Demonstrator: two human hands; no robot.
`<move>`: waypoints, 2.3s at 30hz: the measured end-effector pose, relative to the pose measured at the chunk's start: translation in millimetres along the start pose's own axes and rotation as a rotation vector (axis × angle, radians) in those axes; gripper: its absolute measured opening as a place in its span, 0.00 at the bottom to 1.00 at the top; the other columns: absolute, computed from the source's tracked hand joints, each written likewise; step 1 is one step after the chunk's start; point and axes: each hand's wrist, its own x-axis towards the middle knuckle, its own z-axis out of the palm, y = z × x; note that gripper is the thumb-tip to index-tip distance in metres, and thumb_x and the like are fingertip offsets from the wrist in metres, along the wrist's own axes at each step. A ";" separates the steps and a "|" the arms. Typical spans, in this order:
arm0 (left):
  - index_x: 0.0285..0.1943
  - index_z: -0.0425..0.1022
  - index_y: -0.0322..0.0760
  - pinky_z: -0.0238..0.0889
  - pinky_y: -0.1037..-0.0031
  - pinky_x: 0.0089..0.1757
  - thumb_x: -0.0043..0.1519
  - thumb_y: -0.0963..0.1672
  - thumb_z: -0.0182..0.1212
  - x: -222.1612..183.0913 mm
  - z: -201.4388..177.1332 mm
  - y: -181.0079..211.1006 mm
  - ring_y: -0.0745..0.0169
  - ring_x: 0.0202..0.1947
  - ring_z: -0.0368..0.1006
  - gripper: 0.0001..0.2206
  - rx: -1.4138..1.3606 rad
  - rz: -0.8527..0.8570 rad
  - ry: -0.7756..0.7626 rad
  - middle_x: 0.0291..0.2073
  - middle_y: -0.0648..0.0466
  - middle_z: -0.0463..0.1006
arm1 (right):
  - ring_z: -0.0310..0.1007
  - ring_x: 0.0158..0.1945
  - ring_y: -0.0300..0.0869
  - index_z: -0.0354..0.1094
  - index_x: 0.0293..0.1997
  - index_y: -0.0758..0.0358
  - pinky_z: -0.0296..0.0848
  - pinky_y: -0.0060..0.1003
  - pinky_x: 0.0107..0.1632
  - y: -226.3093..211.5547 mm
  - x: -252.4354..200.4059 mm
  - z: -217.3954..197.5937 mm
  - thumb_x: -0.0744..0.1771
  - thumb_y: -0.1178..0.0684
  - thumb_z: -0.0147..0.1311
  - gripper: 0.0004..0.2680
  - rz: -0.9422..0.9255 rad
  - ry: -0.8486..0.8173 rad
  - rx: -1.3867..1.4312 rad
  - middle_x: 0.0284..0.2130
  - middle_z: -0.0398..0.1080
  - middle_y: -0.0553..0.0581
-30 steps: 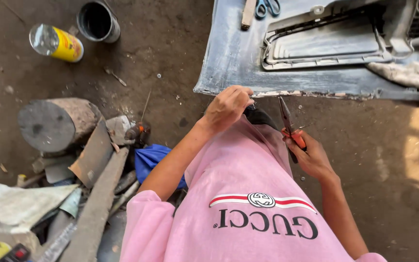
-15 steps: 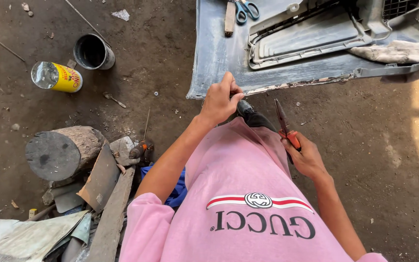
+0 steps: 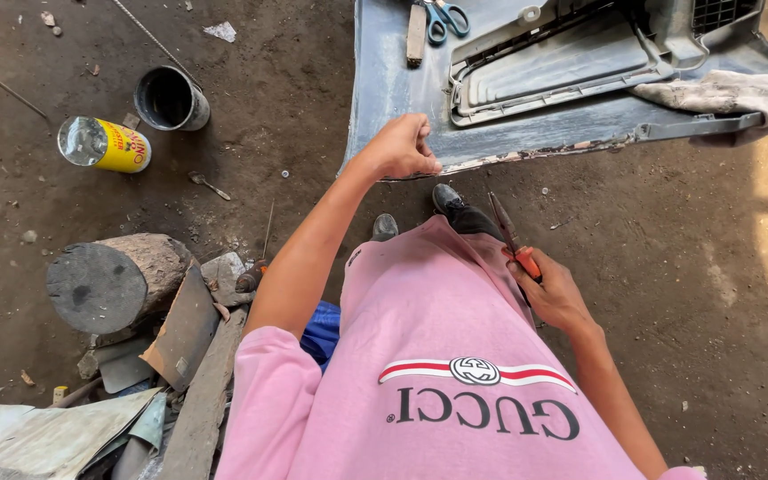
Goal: The person works on a plastic car bumper panel laid on the ground, first pulling at the panel edge and its metal retaining clips by hand, then using pliers to grip and extract the clips from the panel edge, working along the edge one clip at a time.
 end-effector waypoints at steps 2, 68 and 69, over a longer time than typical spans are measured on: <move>0.33 0.55 0.38 0.70 0.74 0.32 0.49 0.37 0.76 9.2 1.2 -13.5 0.64 0.33 0.82 0.24 -0.081 -0.026 -0.031 0.25 0.50 0.79 | 0.71 0.36 0.55 0.67 0.48 0.61 0.70 0.47 0.42 -0.2 -2.1 1.2 0.68 0.45 0.55 0.11 -0.010 0.007 0.011 0.34 0.73 0.64; 0.42 0.56 0.33 0.67 0.59 0.41 0.54 0.37 0.70 -62.8 9.5 33.1 0.43 0.41 0.76 0.20 0.272 0.418 0.195 0.35 0.48 0.80 | 0.74 0.36 0.59 0.66 0.49 0.60 0.69 0.51 0.40 0.4 13.0 14.7 0.68 0.47 0.54 0.11 0.066 0.041 -0.037 0.33 0.75 0.66; 0.42 0.56 0.33 0.67 0.59 0.40 0.53 0.37 0.69 -62.6 10.5 33.1 0.42 0.41 0.76 0.20 0.281 0.426 0.209 0.34 0.49 0.80 | 0.74 0.36 0.59 0.66 0.49 0.61 0.69 0.51 0.40 0.4 13.5 14.2 0.68 0.47 0.54 0.11 0.044 0.040 -0.054 0.34 0.75 0.66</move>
